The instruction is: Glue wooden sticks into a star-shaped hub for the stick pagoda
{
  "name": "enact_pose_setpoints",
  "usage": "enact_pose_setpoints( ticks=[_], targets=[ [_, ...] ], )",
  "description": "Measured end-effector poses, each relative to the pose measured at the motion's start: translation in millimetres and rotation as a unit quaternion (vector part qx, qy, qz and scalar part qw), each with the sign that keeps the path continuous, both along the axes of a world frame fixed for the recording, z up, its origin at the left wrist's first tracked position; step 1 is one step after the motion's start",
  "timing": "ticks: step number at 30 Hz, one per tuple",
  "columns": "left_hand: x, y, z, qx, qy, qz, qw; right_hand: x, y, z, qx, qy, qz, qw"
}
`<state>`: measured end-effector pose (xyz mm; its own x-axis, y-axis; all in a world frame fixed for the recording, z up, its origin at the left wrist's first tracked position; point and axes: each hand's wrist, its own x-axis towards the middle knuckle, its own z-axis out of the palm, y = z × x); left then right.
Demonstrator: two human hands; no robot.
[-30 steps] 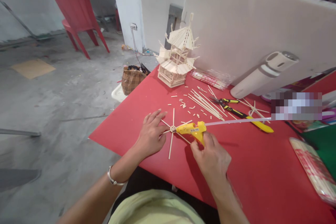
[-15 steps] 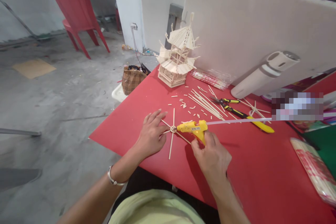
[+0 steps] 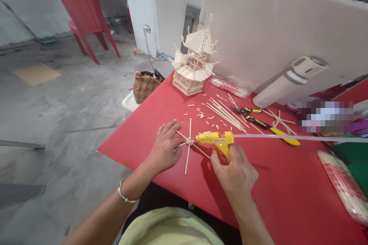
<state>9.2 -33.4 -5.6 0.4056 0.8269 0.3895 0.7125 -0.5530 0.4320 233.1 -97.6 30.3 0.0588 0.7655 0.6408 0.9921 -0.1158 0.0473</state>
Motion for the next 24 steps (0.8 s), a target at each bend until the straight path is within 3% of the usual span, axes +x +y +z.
enact_pose_setpoints(
  ticks=[24],
  targets=[
    [0.4, -0.1, -0.4, -0.011, 0.000, 0.007, 1.000, -4.0, 14.7, -18.8, -0.032, 0.003, 0.008, 0.999]
  ],
)
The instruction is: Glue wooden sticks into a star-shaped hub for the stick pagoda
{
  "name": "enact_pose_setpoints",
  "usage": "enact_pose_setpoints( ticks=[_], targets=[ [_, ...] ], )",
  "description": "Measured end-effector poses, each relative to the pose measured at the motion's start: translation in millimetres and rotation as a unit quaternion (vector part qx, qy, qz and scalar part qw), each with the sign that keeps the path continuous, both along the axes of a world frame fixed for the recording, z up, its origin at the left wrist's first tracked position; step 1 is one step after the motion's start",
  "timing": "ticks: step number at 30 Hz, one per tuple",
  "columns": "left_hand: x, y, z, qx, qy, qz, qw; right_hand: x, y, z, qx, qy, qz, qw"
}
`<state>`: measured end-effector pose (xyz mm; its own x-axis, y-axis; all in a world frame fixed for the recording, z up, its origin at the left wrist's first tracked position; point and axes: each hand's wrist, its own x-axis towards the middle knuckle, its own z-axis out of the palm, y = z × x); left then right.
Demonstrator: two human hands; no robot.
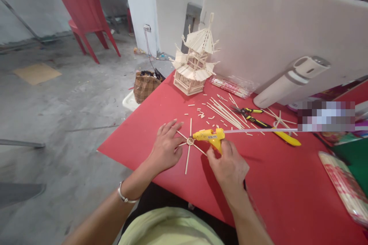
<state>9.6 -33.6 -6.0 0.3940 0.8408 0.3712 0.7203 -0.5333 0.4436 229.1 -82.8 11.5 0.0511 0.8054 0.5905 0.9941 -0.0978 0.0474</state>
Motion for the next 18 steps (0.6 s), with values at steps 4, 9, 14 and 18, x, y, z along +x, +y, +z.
enact_pose_setpoints(
  ticks=[4, 9, 14, 18],
  targets=[
    [0.0, 0.0, -0.6, -0.001, -0.001, -0.002, 1.000, -0.6, -0.4, -0.7, -0.003, -0.003, 0.007, 1.000],
    [-0.1, -0.1, 0.6, 0.008, 0.000, -0.002, 1.000, -1.3, -0.6, 0.4, -0.015, 0.002, 0.010, 1.000],
    [0.2, -0.2, 2.6, 0.013, 0.001, -0.004, 1.000, -2.6, -0.9, 3.5, -0.018, -0.002, 0.017, 1.000],
    [0.4, -0.3, 2.9, 0.009, -0.001, -0.005, 1.000, -2.0, -0.9, 3.3, -0.017, -0.006, 0.019, 1.000]
  ],
)
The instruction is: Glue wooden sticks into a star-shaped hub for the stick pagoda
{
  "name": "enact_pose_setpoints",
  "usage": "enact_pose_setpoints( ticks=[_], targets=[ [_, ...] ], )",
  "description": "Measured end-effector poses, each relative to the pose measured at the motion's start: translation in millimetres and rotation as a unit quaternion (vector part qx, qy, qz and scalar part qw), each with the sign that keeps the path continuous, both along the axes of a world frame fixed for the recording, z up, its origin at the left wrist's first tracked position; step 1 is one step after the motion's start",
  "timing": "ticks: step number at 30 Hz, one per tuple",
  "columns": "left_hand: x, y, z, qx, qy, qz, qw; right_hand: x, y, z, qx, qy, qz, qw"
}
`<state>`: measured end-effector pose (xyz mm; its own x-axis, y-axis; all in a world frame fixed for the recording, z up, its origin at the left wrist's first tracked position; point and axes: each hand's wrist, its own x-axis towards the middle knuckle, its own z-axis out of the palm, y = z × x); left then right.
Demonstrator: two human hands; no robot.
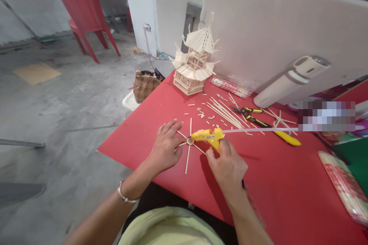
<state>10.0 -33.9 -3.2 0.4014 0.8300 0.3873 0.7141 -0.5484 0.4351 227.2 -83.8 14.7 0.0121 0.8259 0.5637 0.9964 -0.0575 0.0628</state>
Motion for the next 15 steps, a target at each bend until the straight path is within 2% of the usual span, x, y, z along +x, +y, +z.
enact_pose_setpoints(
  ticks=[15],
  targets=[
    [-0.5, 1.0, -0.1, 0.000, 0.000, 0.000, 1.000, 1.8, -1.2, -1.7, 0.001, -0.001, -0.001, 1.000]
  ],
)
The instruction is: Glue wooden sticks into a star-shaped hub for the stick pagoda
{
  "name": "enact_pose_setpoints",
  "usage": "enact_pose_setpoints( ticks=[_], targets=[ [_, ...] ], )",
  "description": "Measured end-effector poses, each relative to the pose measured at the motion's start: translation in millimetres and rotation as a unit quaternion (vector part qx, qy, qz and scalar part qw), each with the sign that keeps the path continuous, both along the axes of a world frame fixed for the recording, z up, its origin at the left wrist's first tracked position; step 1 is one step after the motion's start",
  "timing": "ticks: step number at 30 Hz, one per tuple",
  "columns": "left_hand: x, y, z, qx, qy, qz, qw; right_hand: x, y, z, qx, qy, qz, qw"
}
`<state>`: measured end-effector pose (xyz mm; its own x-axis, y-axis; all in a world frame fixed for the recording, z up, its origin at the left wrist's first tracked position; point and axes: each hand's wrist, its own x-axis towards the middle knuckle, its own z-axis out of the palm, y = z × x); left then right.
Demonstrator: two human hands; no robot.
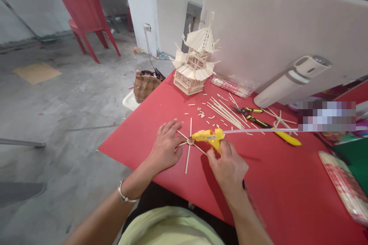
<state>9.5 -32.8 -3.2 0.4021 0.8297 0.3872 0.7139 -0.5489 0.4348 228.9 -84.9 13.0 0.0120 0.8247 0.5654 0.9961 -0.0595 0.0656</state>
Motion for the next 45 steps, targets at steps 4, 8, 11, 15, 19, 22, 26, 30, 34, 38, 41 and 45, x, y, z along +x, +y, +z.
enact_pose_setpoints(
  ticks=[4, 8, 11, 15, 19, 22, 26, 30, 34, 38, 41, 45],
  targets=[
    [-0.2, -0.3, 0.2, -0.004, -0.002, -0.001, 1.000, 0.9, -0.8, 0.8, -0.011, 0.005, -0.005, 1.000],
    [-0.1, -0.6, 0.4, -0.012, -0.001, -0.002, 1.000, 0.9, -1.4, 0.5, -0.011, 0.010, -0.011, 1.000],
    [-0.1, -0.7, 0.2, -0.011, -0.004, -0.002, 1.000, 0.7, -1.7, 0.8, -0.009, 0.014, -0.010, 1.000],
    [0.0, -0.5, -0.3, -0.009, -0.002, -0.003, 1.000, 2.5, -2.7, 1.1, -0.009, 0.010, -0.014, 1.000],
    [0.5, -0.3, -0.3, -0.014, -0.001, -0.004, 1.000, 5.0, -5.0, 0.1, -0.003, 0.007, -0.018, 1.000],
    [0.4, -0.3, 0.1, -0.018, -0.001, -0.002, 1.000, 5.5, -6.7, -0.8, 0.009, 0.010, -0.021, 1.000],
    [0.0, -0.5, 0.6, -0.013, 0.004, -0.003, 1.000, 6.4, -7.7, -2.7, 0.014, 0.011, -0.032, 0.999],
    [-0.2, -0.6, 0.6, -0.010, 0.007, -0.001, 1.000, 7.9, -7.7, -3.7, 0.011, 0.015, -0.043, 0.999],
    [-0.3, -0.6, 0.3, -0.008, 0.008, 0.001, 1.000, 8.5, -8.7, -0.8, 0.011, 0.011, -0.042, 0.999],
    [-0.2, -0.6, 0.0, -0.008, 0.006, -0.001, 1.000, 9.4, -11.1, 1.0, 0.014, 0.002, -0.040, 0.999],
    [-0.2, -0.5, -0.7, -0.010, 0.005, 0.001, 1.000, 10.5, -12.4, -0.9, 0.011, -0.005, -0.045, 0.999],
    [-0.3, -0.1, -1.5, -0.007, 0.004, 0.002, 1.000, 11.6, -12.7, -3.5, 0.019, -0.008, -0.046, 0.999]
  ],
)
